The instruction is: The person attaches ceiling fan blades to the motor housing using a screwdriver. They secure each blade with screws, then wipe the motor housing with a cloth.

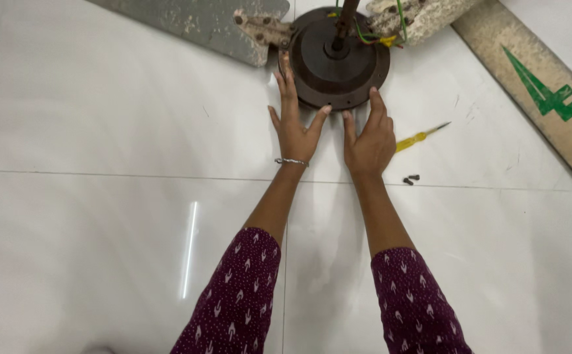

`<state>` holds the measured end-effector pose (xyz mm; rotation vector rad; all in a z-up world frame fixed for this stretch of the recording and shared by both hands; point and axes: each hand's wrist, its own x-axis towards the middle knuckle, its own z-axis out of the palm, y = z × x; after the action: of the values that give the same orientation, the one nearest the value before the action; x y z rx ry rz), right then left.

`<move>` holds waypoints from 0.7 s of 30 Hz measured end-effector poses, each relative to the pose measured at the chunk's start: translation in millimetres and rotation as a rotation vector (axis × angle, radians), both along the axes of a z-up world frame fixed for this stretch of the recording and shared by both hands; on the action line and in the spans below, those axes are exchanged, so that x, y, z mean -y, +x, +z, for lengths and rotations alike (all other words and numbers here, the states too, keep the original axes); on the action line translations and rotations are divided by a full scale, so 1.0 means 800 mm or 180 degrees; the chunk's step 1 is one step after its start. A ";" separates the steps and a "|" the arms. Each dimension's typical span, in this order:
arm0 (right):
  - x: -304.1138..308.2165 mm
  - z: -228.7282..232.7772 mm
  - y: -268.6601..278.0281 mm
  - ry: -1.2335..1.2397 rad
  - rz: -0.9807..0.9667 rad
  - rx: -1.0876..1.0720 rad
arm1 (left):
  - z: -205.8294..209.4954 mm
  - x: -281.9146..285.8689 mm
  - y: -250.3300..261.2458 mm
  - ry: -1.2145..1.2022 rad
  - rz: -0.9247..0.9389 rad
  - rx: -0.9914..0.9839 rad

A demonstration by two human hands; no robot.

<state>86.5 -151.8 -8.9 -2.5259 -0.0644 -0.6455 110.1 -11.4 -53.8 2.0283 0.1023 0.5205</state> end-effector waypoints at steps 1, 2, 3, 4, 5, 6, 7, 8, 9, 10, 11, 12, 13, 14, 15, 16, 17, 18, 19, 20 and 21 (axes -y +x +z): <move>0.001 -0.003 -0.005 0.0054 -0.0009 -0.0126 | -0.002 -0.001 -0.010 -0.0040 0.0006 -0.0055; 0.000 -0.002 0.000 0.0114 -0.0023 -0.0193 | 0.001 -0.002 -0.008 -0.0075 0.0007 -0.0050; -0.002 -0.002 -0.001 -0.0034 -0.0077 -0.0200 | 0.004 -0.005 -0.008 -0.0110 0.0007 -0.0046; -0.003 -0.001 0.003 -0.0193 -0.0128 -0.0184 | 0.008 -0.005 -0.002 -0.0147 0.0042 -0.0004; -0.006 -0.001 0.009 -0.0351 -0.0182 -0.0168 | 0.011 -0.008 0.002 -0.0185 0.0075 0.0037; -0.004 -0.002 0.010 -0.0354 -0.0182 -0.0217 | 0.012 -0.005 0.002 -0.0246 0.0091 0.0050; -0.003 -0.005 0.012 -0.0357 -0.0182 -0.0265 | 0.012 -0.002 0.003 -0.0268 0.0124 0.0064; -0.003 -0.010 0.013 -0.0354 -0.0186 -0.0312 | 0.010 -0.002 0.001 -0.0285 0.0153 0.0078; 0.000 -0.015 0.014 -0.0413 -0.0190 -0.0185 | 0.009 0.001 0.000 -0.0302 0.0183 0.0092; -0.001 -0.020 0.017 -0.0452 -0.0198 -0.0055 | 0.008 -0.001 0.000 -0.0220 0.0203 0.0030; -0.001 -0.025 0.019 -0.0492 -0.0207 0.0076 | 0.007 -0.001 0.000 -0.0138 0.0224 -0.0032; -0.002 -0.028 0.023 -0.0533 -0.0208 0.0131 | 0.008 -0.002 0.002 -0.0058 0.0254 -0.0067; -0.003 -0.030 0.029 -0.0575 -0.0209 0.0187 | 0.010 -0.003 0.005 -0.0063 0.0309 -0.0016; 0.000 -0.032 0.034 -0.0635 -0.0235 0.0217 | 0.011 0.000 0.008 -0.0085 0.0339 0.0011; 0.001 -0.034 0.042 -0.0641 -0.0217 0.0215 | 0.013 0.003 0.012 -0.0108 0.0368 0.0037; 0.000 -0.037 0.044 -0.0640 -0.0194 0.0203 | 0.014 0.005 0.008 -0.0148 0.0434 0.0040; -0.002 -0.040 0.044 -0.0640 -0.0171 0.0191 | 0.016 0.007 0.003 -0.0188 0.0501 0.0042; -0.005 -0.040 0.048 -0.0680 -0.0159 0.0217 | 0.020 0.007 0.003 -0.0221 0.0579 0.0067; -0.007 -0.040 0.053 -0.0721 -0.0148 0.0243 | 0.026 0.008 0.003 -0.0195 0.0599 0.0055; -0.007 -0.041 0.054 -0.0751 -0.0136 0.0239 | 0.031 0.008 -0.001 -0.0153 0.0617 0.0015; -0.006 -0.042 0.056 -0.0694 -0.0147 0.0238 | 0.035 0.010 -0.002 -0.0112 0.0635 -0.0025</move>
<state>131.7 -146.7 -42.3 -2.7182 -0.1089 -0.7898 108.1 -19.4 -25.5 1.9969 0.3189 0.6312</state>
